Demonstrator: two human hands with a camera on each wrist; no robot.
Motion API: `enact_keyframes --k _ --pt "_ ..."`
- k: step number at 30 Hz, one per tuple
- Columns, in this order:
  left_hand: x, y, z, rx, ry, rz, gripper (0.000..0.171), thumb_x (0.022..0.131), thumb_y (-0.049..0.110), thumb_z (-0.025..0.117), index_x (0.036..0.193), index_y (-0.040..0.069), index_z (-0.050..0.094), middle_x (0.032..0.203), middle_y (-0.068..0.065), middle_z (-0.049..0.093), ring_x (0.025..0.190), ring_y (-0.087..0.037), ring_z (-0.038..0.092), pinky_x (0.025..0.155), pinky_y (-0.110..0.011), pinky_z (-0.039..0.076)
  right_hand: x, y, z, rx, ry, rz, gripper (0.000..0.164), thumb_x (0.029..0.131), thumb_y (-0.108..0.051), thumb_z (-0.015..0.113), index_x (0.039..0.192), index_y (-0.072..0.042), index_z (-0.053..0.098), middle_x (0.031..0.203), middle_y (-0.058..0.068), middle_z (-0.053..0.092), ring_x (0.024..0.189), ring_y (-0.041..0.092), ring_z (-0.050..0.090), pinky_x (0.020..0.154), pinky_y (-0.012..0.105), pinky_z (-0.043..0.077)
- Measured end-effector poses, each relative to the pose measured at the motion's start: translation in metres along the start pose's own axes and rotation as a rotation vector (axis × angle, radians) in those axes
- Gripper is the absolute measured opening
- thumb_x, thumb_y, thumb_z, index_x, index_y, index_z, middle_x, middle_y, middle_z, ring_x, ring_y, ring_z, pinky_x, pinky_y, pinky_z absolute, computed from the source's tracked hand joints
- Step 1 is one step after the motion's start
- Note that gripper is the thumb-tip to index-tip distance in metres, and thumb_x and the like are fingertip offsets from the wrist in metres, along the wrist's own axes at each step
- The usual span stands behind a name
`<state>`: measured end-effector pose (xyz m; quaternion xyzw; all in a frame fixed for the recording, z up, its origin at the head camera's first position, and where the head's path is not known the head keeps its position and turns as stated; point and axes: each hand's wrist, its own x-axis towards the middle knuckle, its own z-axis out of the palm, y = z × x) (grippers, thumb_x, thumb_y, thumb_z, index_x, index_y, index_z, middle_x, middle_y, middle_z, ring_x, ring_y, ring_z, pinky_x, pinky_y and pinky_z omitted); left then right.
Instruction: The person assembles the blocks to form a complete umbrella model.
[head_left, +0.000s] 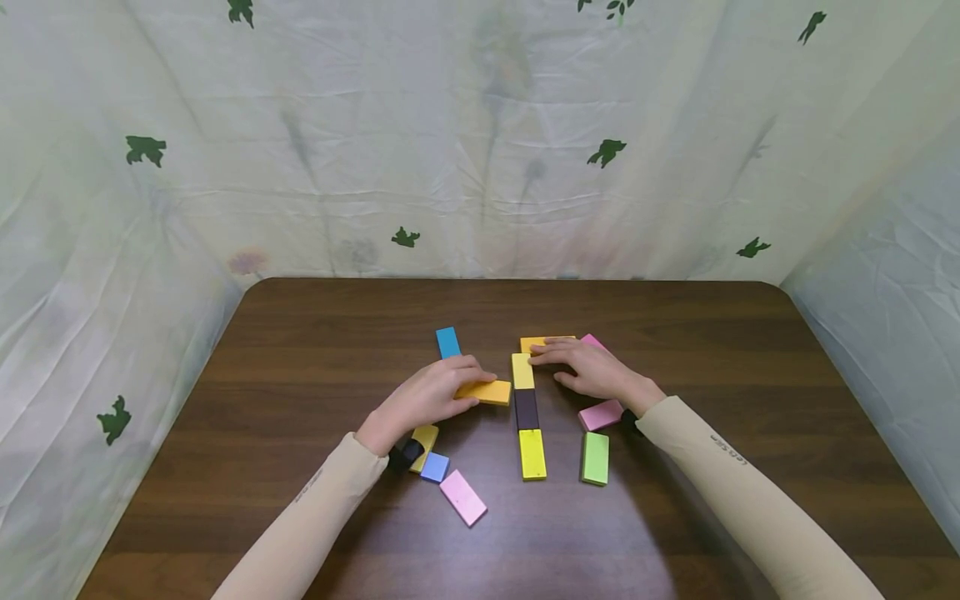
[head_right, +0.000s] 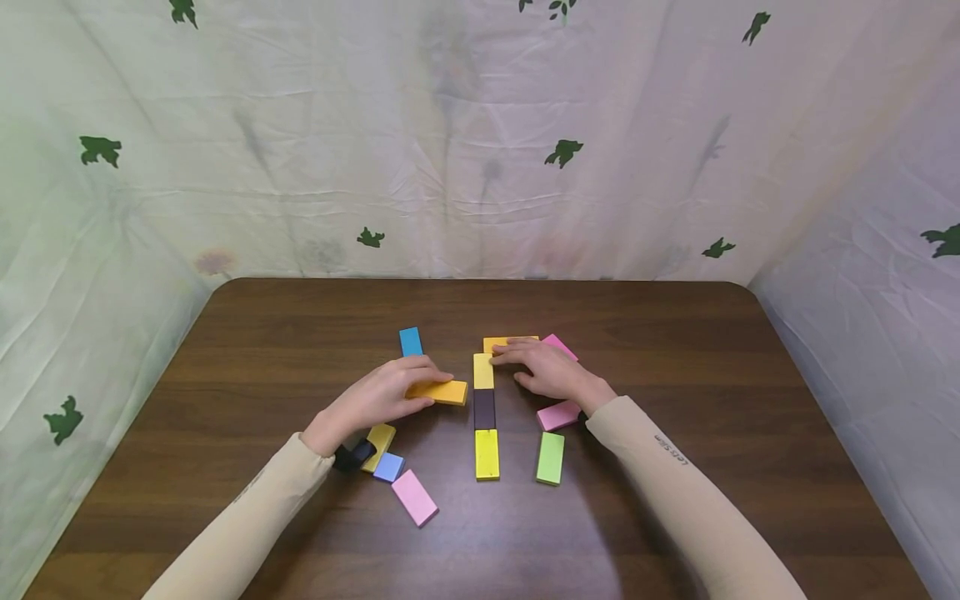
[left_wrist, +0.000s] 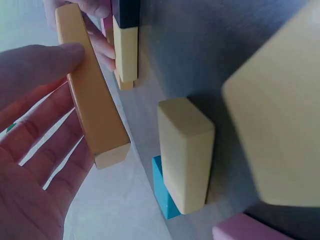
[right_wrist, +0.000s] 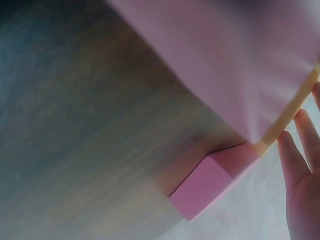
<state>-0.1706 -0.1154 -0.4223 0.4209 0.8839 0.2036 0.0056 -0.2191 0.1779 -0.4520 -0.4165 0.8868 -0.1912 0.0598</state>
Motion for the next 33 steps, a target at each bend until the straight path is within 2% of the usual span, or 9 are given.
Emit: enact_keyframes --k 9,26,33 --pt "0.018 -0.009 -0.005 0.028 0.019 -0.065 0.034 0.086 0.011 0.072 0.120 0.007 0.067 0.101 -0.002 0.061 0.090 -0.015 0.055 0.081 -0.028 0.048 0.000 0.000 0.000 -0.001 0.005 -0.001 0.043 0.089 0.001 0.060 0.130 -0.011 0.061 0.141 0.007 0.049 0.133 0.031 0.038 0.105 0.046 0.032" --pt "0.044 -0.027 -0.005 0.114 0.071 -0.124 0.033 0.085 0.009 0.072 0.118 0.005 0.067 0.104 -0.007 0.063 0.093 -0.020 0.058 0.084 -0.034 0.048 0.000 -0.001 0.000 -0.007 -0.006 0.008 0.044 0.088 0.001 0.060 0.130 -0.012 0.062 0.142 0.006 0.048 0.134 0.030 0.038 0.104 0.045 0.034" --pt "0.052 -0.032 -0.002 0.106 0.045 -0.168 0.033 0.087 0.011 0.070 0.119 0.005 0.067 0.108 -0.007 0.063 0.097 -0.019 0.058 0.088 -0.034 0.047 0.000 -0.002 -0.001 -0.005 -0.010 0.015 0.044 0.088 0.002 0.060 0.130 -0.012 0.061 0.142 0.006 0.048 0.134 0.030 0.038 0.105 0.045 0.034"
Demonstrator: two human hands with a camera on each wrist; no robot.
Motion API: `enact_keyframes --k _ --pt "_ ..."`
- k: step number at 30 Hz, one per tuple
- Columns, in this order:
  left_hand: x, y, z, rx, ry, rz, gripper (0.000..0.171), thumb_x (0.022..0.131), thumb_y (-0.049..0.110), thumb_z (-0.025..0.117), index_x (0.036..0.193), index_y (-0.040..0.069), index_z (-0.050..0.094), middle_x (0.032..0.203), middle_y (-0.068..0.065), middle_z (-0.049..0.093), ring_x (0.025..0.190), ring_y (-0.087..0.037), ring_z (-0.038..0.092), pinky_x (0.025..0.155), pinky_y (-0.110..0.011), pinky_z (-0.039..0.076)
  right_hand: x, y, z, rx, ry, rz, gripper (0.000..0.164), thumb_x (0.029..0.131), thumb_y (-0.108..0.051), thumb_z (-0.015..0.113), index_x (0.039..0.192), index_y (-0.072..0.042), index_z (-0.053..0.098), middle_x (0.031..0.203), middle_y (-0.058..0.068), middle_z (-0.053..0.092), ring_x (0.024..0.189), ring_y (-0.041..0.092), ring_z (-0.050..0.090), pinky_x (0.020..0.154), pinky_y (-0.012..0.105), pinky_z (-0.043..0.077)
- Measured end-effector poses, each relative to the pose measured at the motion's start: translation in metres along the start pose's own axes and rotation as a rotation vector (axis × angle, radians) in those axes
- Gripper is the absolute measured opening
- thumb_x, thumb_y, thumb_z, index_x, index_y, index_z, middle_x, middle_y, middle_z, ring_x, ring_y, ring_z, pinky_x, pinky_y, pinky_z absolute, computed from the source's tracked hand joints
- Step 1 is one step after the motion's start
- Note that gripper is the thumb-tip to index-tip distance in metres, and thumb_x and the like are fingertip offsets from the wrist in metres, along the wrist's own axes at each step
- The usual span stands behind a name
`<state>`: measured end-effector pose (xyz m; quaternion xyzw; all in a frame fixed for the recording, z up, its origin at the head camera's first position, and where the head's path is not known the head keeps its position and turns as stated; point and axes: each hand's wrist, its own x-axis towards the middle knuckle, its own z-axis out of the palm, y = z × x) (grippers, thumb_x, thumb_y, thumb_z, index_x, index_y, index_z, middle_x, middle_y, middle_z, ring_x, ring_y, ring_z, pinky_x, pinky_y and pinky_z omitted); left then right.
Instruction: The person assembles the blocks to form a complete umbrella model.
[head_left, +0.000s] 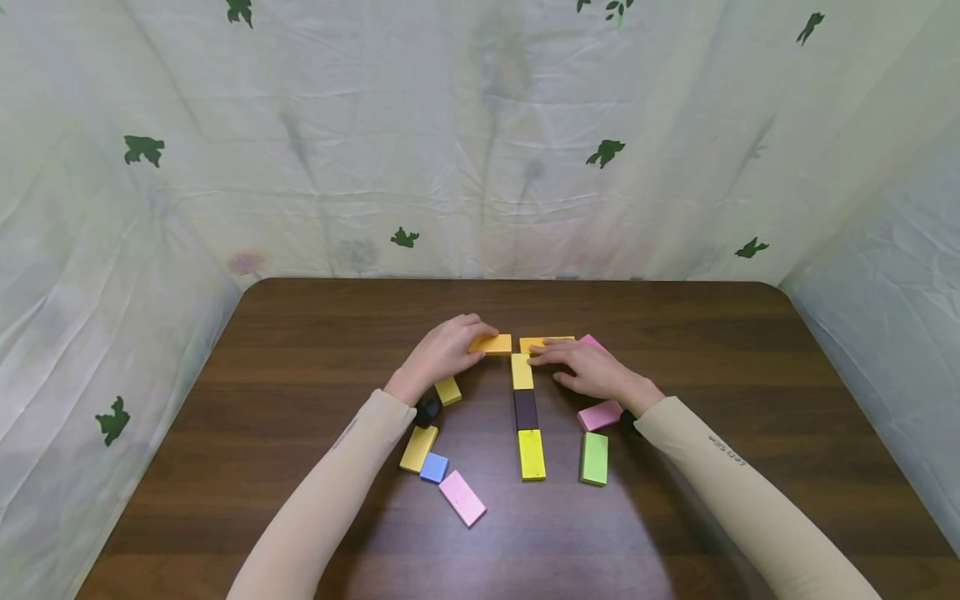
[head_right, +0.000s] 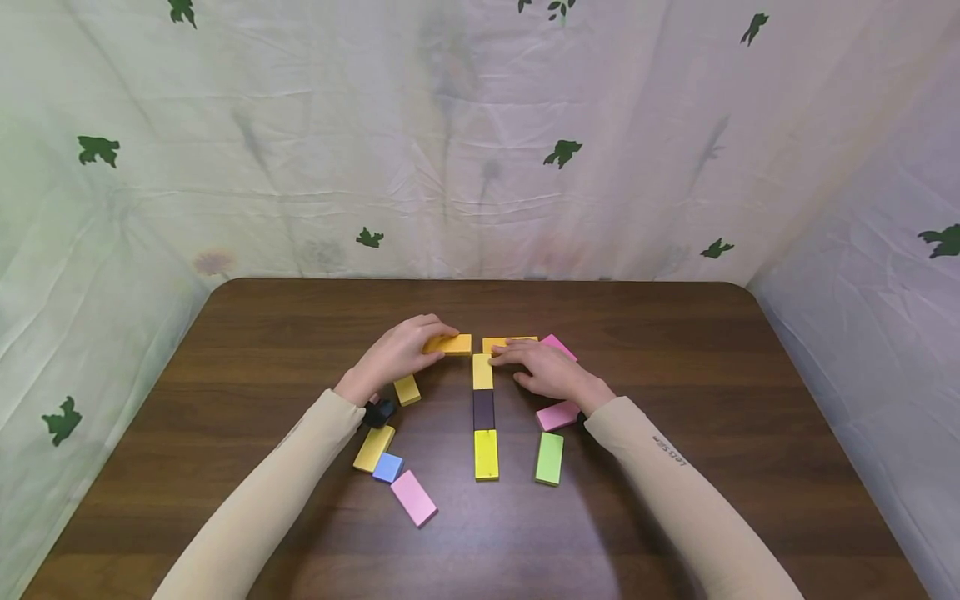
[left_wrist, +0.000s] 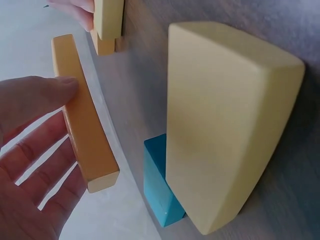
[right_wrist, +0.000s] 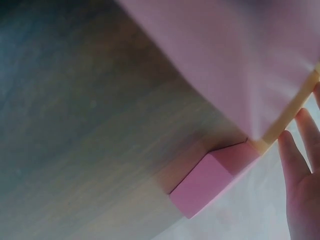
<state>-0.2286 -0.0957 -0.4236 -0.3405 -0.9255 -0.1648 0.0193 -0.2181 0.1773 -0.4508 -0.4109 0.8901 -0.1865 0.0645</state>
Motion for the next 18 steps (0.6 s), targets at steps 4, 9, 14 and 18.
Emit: enact_keyframes --k 4,9,14,18 --pt "0.004 -0.002 0.003 -0.001 -0.012 -0.014 0.033 0.088 0.011 0.069 0.119 0.005 0.066 0.110 -0.007 0.063 0.100 -0.020 0.058 0.089 -0.034 0.046 0.000 -0.001 0.000 -0.009 0.006 -0.002 0.045 0.088 0.002 0.060 0.130 -0.012 0.061 0.141 0.007 0.049 0.133 0.030 0.039 0.104 0.046 0.034" --pt "0.009 -0.004 0.005 0.001 -0.026 -0.020 0.032 0.088 0.011 0.069 0.120 0.006 0.066 0.112 -0.007 0.063 0.103 -0.021 0.058 0.091 -0.034 0.045 -0.001 0.000 0.000 -0.005 0.014 -0.007 0.045 0.088 0.003 0.060 0.130 -0.012 0.062 0.141 0.007 0.049 0.133 0.030 0.039 0.104 0.046 0.034" --pt "0.015 -0.003 0.006 0.019 -0.042 -0.021 0.031 0.088 0.012 0.068 0.119 0.007 0.067 0.113 -0.006 0.063 0.103 -0.021 0.058 0.091 -0.034 0.045 -0.001 0.000 0.000 0.003 0.020 -0.018 0.044 0.087 0.003 0.061 0.130 -0.011 0.062 0.141 0.008 0.049 0.133 0.031 0.039 0.103 0.046 0.035" --pt "0.021 -0.002 0.008 0.038 -0.059 -0.041 0.031 0.088 0.012 0.068 0.119 0.008 0.067 0.113 -0.006 0.063 0.104 -0.021 0.059 0.091 -0.035 0.046 -0.001 0.000 0.001 0.004 0.022 -0.023 0.045 0.087 0.004 0.060 0.130 -0.010 0.062 0.141 0.008 0.049 0.133 0.031 0.039 0.103 0.047 0.035"
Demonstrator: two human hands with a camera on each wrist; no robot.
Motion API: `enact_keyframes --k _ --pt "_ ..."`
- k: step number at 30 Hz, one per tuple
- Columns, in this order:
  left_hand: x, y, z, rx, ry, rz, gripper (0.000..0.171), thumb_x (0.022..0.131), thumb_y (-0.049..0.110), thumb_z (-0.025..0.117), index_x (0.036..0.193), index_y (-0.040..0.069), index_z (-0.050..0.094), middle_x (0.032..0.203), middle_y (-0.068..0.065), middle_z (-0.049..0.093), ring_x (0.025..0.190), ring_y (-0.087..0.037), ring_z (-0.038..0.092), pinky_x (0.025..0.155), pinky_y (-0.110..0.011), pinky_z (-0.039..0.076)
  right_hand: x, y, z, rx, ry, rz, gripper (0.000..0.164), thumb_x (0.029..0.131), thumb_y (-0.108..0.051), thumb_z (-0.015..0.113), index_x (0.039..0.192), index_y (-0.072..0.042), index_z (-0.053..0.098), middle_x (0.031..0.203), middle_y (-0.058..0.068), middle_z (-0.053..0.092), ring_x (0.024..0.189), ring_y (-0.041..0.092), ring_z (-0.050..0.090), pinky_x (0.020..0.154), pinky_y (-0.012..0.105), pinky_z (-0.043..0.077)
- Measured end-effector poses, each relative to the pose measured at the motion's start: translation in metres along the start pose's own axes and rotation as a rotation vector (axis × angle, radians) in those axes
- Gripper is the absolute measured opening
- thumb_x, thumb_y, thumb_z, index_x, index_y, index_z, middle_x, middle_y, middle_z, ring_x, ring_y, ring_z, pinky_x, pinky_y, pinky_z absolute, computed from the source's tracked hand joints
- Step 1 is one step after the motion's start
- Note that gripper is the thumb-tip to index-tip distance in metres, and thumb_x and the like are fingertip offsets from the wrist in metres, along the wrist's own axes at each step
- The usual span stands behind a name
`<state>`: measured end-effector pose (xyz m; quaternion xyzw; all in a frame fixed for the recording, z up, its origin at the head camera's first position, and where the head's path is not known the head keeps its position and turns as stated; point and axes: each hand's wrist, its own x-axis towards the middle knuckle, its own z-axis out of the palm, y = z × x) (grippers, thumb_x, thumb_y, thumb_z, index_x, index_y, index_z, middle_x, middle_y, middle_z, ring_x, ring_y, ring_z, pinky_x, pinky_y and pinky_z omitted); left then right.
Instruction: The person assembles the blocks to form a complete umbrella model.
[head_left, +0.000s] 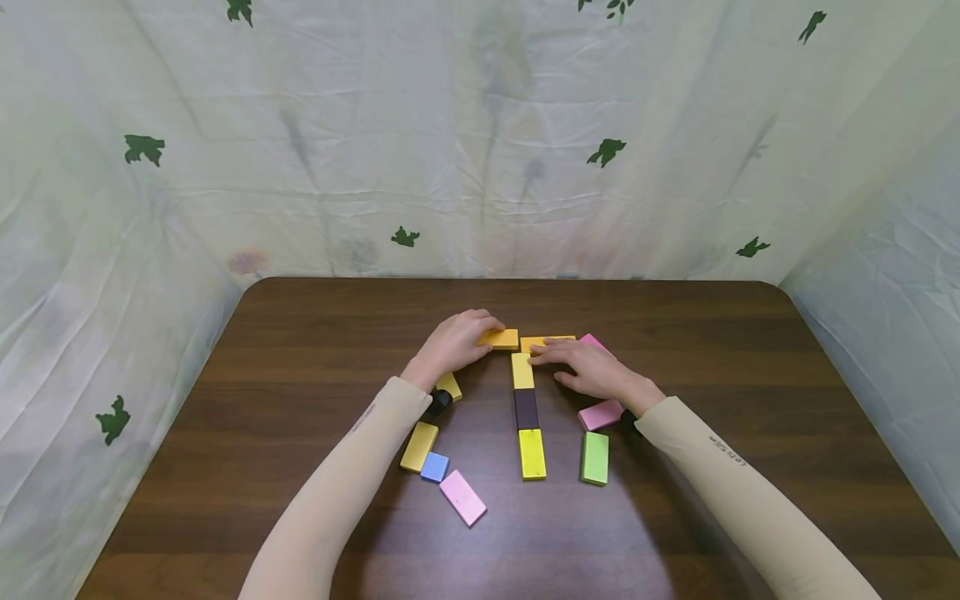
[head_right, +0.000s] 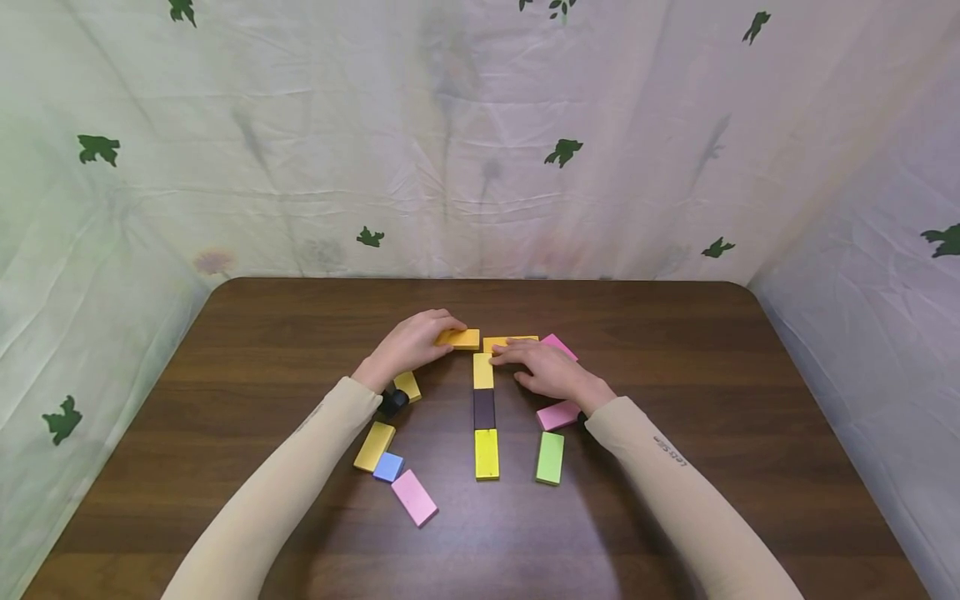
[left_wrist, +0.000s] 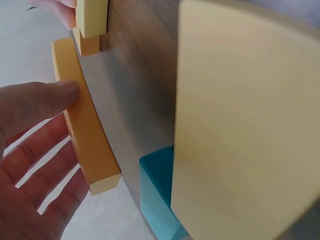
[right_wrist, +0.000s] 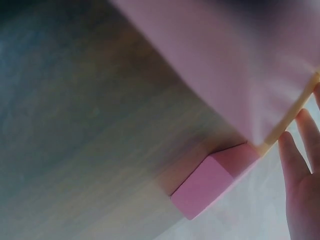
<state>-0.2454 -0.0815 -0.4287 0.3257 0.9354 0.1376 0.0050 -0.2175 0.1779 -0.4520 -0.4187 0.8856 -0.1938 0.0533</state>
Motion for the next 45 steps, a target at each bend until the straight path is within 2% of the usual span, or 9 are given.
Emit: enact_keyframes --k 11,20,26,33,41,45 --pt "0.005 0.001 0.006 0.004 -0.045 -0.030 0.032 0.088 0.009 0.067 0.119 0.007 0.066 0.113 -0.006 0.063 0.103 -0.021 0.059 0.089 -0.035 0.047 0.001 0.000 0.000 0.001 -0.010 0.017 0.045 0.087 0.003 0.060 0.130 -0.011 0.061 0.142 0.008 0.048 0.133 0.030 0.038 0.103 0.046 0.035" --pt "0.006 0.005 0.008 -0.037 -0.078 -0.015 0.030 0.089 0.007 0.066 0.119 0.007 0.066 0.115 -0.006 0.063 0.108 -0.021 0.058 0.092 -0.033 0.045 0.000 -0.001 -0.001 0.009 -0.012 0.014 0.043 0.088 0.003 0.060 0.130 -0.010 0.061 0.141 0.009 0.049 0.133 0.032 0.038 0.104 0.046 0.034" --pt "0.007 0.005 0.010 -0.031 -0.108 0.009 0.030 0.090 0.005 0.065 0.120 0.007 0.066 0.119 -0.006 0.062 0.112 -0.021 0.057 0.096 -0.033 0.043 0.000 -0.002 0.000 0.009 -0.011 0.014 0.043 0.089 0.002 0.060 0.130 -0.010 0.061 0.142 0.009 0.048 0.133 0.033 0.038 0.104 0.047 0.033" --pt "0.006 0.003 0.011 -0.030 -0.084 0.050 0.029 0.091 0.003 0.063 0.119 0.006 0.067 0.118 -0.006 0.063 0.111 -0.021 0.057 0.096 -0.033 0.043 0.000 -0.002 -0.001 0.022 -0.005 0.010 0.043 0.089 0.002 0.060 0.130 -0.009 0.061 0.142 0.009 0.048 0.133 0.033 0.038 0.104 0.048 0.033" --pt "-0.004 0.007 0.011 0.025 -0.083 0.090 0.030 0.092 0.004 0.062 0.121 0.007 0.066 0.126 -0.007 0.059 0.115 -0.026 0.052 0.097 -0.037 0.041 0.000 -0.001 0.000 0.035 -0.012 0.016 0.042 0.090 0.000 0.060 0.131 -0.010 0.061 0.143 0.009 0.047 0.134 0.033 0.036 0.105 0.048 0.032" --pt "-0.009 0.010 0.011 0.012 -0.095 0.121 0.032 0.092 0.005 0.061 0.124 0.008 0.065 0.130 -0.006 0.057 0.117 -0.027 0.049 0.098 -0.041 0.040 0.000 -0.001 -0.001 0.043 -0.018 0.027 0.042 0.090 -0.001 0.059 0.131 -0.011 0.061 0.143 0.009 0.047 0.135 0.032 0.036 0.105 0.047 0.032"
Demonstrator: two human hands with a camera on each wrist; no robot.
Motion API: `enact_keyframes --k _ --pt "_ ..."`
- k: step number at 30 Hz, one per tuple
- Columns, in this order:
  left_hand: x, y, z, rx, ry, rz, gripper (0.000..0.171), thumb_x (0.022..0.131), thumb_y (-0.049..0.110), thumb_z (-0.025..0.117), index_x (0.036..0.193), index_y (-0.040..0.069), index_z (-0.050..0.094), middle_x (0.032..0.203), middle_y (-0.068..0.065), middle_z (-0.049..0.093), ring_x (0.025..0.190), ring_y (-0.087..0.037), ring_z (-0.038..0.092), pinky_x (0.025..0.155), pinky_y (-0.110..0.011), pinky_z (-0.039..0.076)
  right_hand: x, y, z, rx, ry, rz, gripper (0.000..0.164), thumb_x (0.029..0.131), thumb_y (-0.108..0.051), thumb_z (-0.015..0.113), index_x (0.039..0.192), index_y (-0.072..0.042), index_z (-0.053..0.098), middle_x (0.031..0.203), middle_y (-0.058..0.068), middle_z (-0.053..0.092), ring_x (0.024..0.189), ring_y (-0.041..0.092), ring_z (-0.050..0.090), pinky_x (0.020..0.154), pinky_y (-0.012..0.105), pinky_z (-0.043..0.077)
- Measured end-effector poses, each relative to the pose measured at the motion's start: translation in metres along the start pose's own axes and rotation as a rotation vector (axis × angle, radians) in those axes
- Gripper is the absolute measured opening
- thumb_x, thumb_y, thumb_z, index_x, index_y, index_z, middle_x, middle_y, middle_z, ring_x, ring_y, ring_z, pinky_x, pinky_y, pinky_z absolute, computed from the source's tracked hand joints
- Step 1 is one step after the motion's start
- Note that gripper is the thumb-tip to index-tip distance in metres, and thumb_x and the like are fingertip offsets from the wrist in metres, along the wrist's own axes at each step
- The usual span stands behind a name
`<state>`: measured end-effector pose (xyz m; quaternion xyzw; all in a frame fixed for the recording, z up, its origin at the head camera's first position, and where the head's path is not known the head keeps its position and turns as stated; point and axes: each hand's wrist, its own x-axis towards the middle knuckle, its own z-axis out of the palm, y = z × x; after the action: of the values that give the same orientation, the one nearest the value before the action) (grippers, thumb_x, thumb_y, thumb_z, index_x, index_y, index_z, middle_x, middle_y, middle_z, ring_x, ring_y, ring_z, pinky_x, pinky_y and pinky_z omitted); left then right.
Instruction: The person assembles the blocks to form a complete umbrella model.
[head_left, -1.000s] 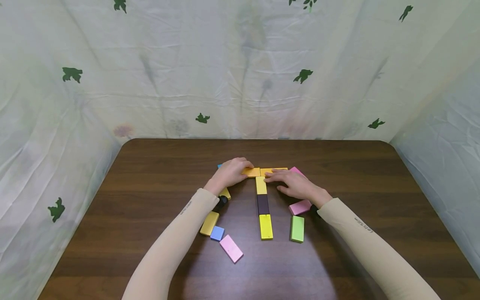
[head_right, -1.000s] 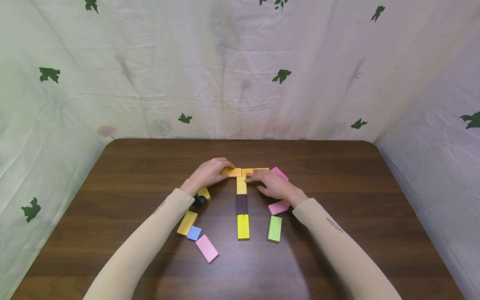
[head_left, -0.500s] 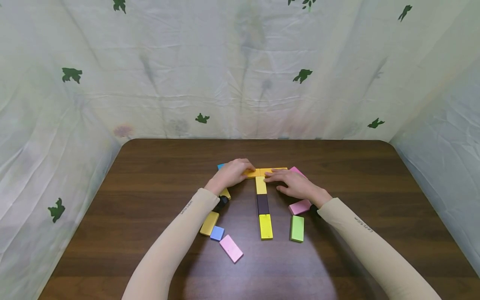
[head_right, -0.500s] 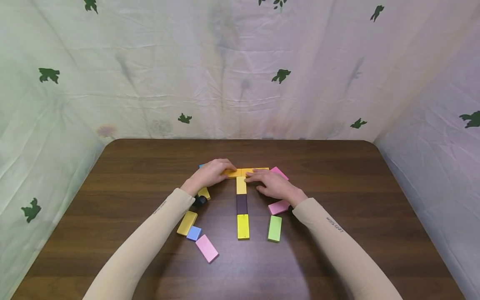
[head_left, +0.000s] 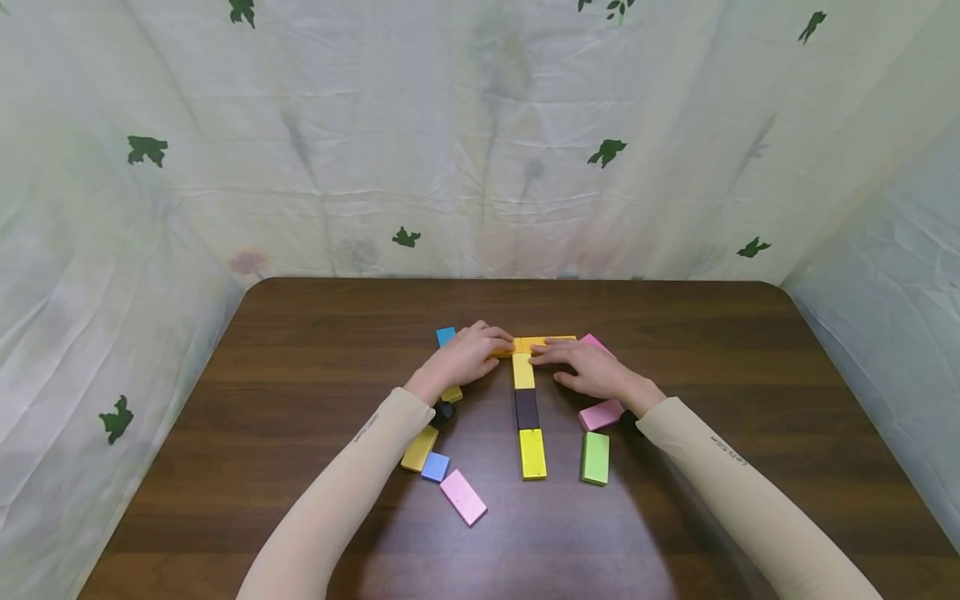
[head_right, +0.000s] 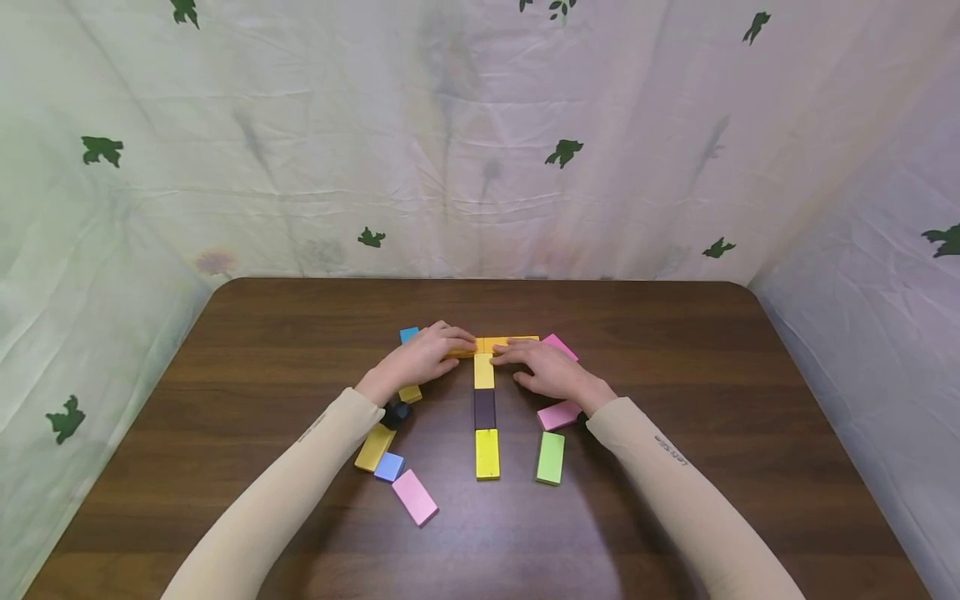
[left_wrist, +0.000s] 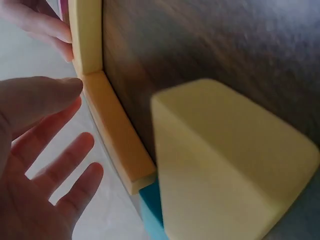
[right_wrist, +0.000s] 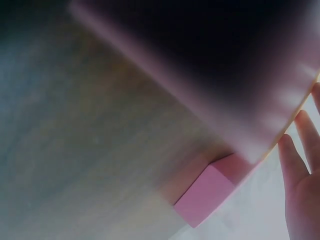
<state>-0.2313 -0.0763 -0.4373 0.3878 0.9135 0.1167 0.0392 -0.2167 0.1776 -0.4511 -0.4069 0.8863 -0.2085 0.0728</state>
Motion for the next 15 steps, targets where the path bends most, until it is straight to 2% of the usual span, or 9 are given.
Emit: enact_keyframes --k 8,15 --pt "-0.0029 0.0033 0.0025 -0.022 -0.056 0.009 0.035 0.094 0.007 0.058 0.129 0.008 0.062 0.132 -0.004 0.057 0.118 -0.024 0.048 0.098 -0.038 0.040 0.0005 0.0024 0.0010 0.011 0.001 -0.003 0.042 0.090 -0.001 0.060 0.131 -0.011 0.060 0.142 0.008 0.048 0.135 0.031 0.036 0.105 0.047 0.032" --pt "-0.0041 0.0043 0.0031 -0.041 -0.043 0.017 0.036 0.094 0.006 0.058 0.129 0.007 0.061 0.132 -0.005 0.057 0.117 -0.025 0.049 0.098 -0.035 0.040 0.0002 0.0035 0.0016 0.027 0.011 -0.019 0.042 0.090 0.000 0.059 0.131 -0.010 0.061 0.141 0.010 0.049 0.134 0.031 0.036 0.106 0.047 0.031"
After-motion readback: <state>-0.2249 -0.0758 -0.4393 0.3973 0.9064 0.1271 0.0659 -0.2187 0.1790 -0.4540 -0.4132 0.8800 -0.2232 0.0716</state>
